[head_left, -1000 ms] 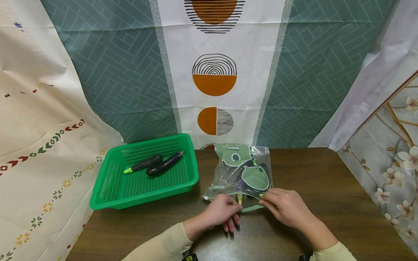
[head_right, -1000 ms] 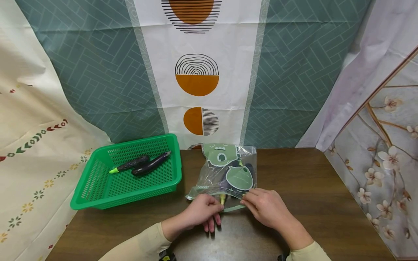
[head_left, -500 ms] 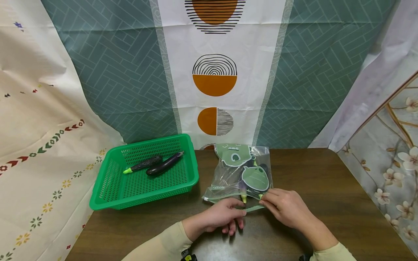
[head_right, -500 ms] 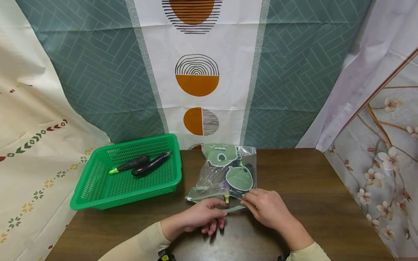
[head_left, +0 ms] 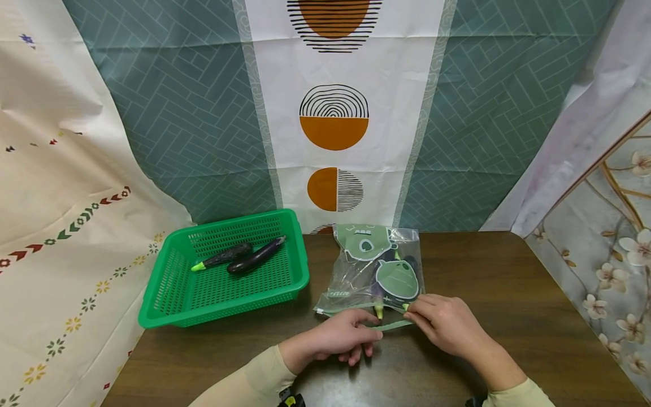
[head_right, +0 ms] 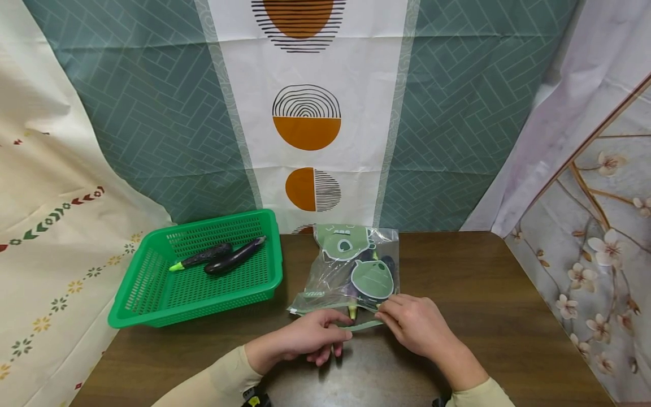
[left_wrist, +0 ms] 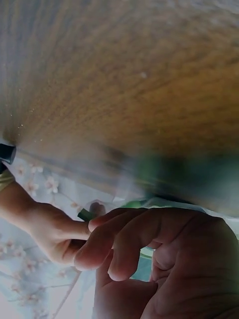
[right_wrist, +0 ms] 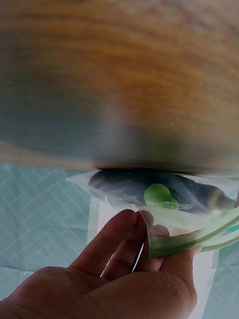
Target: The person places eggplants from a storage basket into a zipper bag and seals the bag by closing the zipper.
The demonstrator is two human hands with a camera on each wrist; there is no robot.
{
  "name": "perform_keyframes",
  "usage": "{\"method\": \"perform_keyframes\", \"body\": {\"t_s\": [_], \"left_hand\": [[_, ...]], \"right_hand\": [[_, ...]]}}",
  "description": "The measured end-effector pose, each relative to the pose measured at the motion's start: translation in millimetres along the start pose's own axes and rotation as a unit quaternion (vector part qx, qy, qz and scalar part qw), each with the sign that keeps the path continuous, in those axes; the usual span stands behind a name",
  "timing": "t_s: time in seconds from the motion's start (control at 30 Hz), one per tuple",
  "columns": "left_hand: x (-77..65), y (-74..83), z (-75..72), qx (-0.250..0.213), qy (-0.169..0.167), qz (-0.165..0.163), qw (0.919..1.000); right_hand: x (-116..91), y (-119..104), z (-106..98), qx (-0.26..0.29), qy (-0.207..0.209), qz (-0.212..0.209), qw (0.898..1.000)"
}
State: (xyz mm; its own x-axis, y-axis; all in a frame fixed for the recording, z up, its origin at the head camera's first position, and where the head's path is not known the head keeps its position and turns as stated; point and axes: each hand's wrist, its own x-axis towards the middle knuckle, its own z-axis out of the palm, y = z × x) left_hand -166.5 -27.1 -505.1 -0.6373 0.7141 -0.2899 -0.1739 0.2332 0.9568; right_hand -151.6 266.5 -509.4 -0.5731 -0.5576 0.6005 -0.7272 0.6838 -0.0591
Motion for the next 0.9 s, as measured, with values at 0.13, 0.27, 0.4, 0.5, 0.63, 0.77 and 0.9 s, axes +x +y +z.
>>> {"method": "perform_keyframes", "body": {"t_s": [0.13,0.27,0.4,0.5,0.63,0.77,0.9], "left_hand": [[-3.8,3.7,-2.4,0.018,0.009,-0.003,0.9998],[-8.4,7.2,-6.5,0.029,0.005,0.006,0.9996],[-13.3,12.2,-11.8,0.042,0.0,0.026,0.9988],[-18.1,17.6,-17.3,0.053,-0.004,0.042,0.9977],[-26.5,26.1,-27.6,0.079,-0.008,0.066,0.9947],[-36.0,35.9,-40.8,0.111,-0.003,0.1,0.9887],[-46.6,47.3,-54.3,0.125,0.024,0.127,0.9838]], "right_hand": [[0,-1,0,-0.002,0.003,-0.001,1.0],[0,-2,-1,-0.001,0.006,0.001,1.0],[1,-2,-1,0.0,0.008,0.002,1.0],[1,-2,-1,0.0,0.009,0.002,1.0],[1,-2,0,0.001,0.009,0.0,1.0],[1,-1,0,0.002,0.01,-0.001,1.0],[1,-2,-1,0.003,0.013,-0.003,1.0]]}}
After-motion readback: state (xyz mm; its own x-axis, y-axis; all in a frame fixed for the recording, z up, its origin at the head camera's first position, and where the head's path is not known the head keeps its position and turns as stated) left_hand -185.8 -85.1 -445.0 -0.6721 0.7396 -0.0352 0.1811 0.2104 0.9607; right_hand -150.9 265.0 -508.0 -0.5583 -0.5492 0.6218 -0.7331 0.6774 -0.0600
